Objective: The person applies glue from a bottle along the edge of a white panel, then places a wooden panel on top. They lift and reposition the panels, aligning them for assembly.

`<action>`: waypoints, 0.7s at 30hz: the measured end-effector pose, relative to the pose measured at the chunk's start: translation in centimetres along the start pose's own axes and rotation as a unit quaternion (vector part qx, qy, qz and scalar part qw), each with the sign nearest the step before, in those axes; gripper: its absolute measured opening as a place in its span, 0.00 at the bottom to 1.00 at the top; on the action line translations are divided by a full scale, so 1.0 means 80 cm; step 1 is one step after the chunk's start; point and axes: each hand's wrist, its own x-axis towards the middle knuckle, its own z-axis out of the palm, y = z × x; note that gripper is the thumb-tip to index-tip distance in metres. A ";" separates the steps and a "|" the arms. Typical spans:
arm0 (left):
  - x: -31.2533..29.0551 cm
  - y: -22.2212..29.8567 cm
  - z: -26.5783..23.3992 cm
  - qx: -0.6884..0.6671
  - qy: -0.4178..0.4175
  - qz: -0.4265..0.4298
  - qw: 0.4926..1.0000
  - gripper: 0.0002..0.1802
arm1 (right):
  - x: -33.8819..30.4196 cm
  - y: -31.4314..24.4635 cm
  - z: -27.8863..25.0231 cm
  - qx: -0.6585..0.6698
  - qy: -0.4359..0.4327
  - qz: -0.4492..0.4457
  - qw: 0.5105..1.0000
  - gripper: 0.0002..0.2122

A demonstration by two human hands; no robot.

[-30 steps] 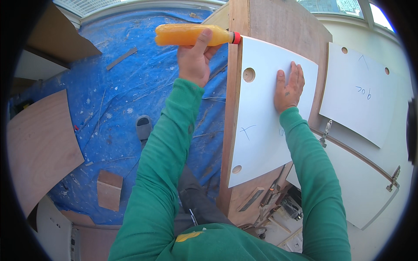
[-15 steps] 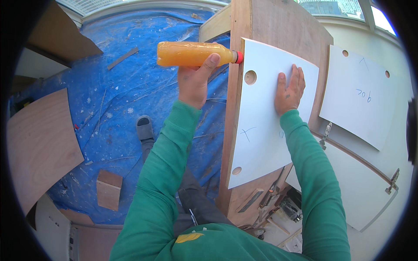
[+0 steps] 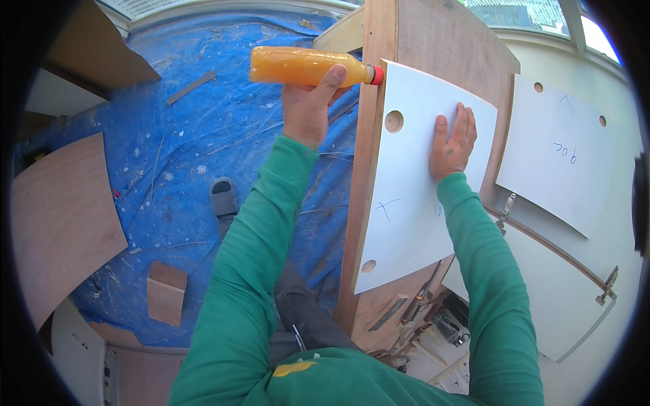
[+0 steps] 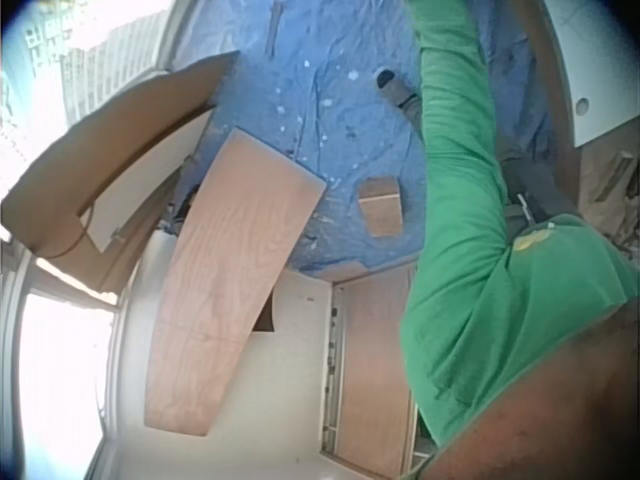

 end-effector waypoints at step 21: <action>0.018 0.010 -0.005 -0.048 0.007 0.002 0.999 0.20 | 0.000 0.001 0.001 0.007 0.006 -0.007 1.000 0.33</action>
